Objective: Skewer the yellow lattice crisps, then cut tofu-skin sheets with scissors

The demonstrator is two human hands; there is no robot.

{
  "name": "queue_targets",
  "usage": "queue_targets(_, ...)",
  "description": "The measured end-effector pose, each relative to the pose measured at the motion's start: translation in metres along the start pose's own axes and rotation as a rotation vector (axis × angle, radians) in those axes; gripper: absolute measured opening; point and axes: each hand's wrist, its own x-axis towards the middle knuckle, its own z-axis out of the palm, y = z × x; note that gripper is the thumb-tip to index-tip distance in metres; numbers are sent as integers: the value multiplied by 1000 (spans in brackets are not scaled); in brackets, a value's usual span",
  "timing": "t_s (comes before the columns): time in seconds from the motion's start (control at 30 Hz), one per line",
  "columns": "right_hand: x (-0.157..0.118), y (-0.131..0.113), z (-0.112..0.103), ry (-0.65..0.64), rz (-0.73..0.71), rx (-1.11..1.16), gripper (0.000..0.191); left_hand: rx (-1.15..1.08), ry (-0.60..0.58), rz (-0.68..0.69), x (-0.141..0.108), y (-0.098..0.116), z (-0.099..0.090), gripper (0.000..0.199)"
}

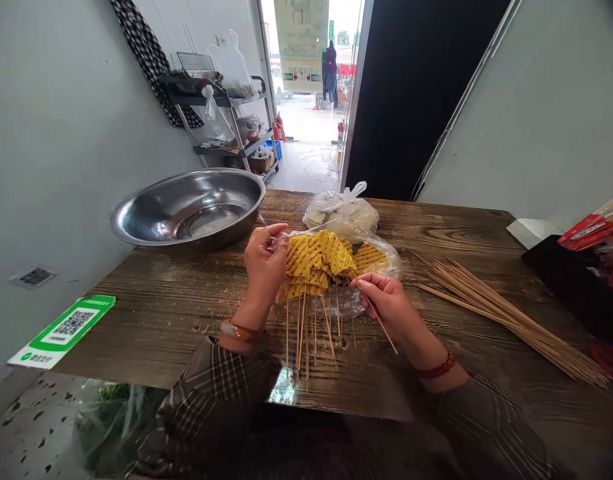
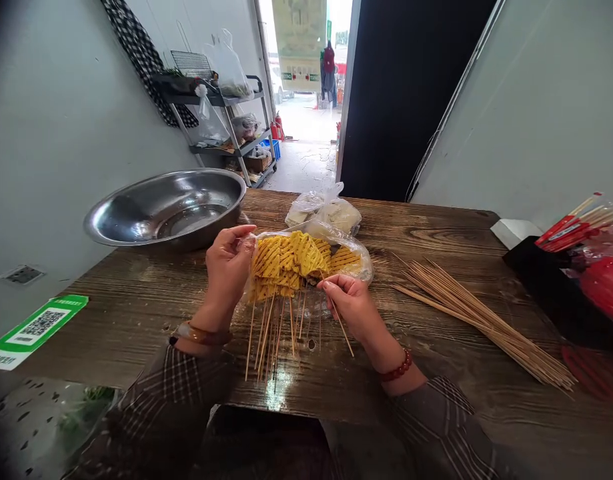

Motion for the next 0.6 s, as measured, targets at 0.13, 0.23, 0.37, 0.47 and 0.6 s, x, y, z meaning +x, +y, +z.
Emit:
queue_targets(0.13, 1, -3, 2, 19, -6, 6, 28, 269, -32, 281, 0, 6, -2, 29)
queue_targets(0.23, 6, -3, 2, 33, -43, 3, 27, 419, -165, 410, 8, 13, -4, 23)
queue_targets(0.37, 10, -3, -1, 65, -64, 14, 25, 675, -566, 483, 32, 21, 1, 25)
queue_targets(0.47, 11, -5, -1, 75, -68, 15, 25, 858, -791, 455, 48, 21, 12, 32)
queue_targets(0.6, 9, -8, 0, 53, -63, 15, 26, 951, -892, 415, 59, 17, 27, 42)
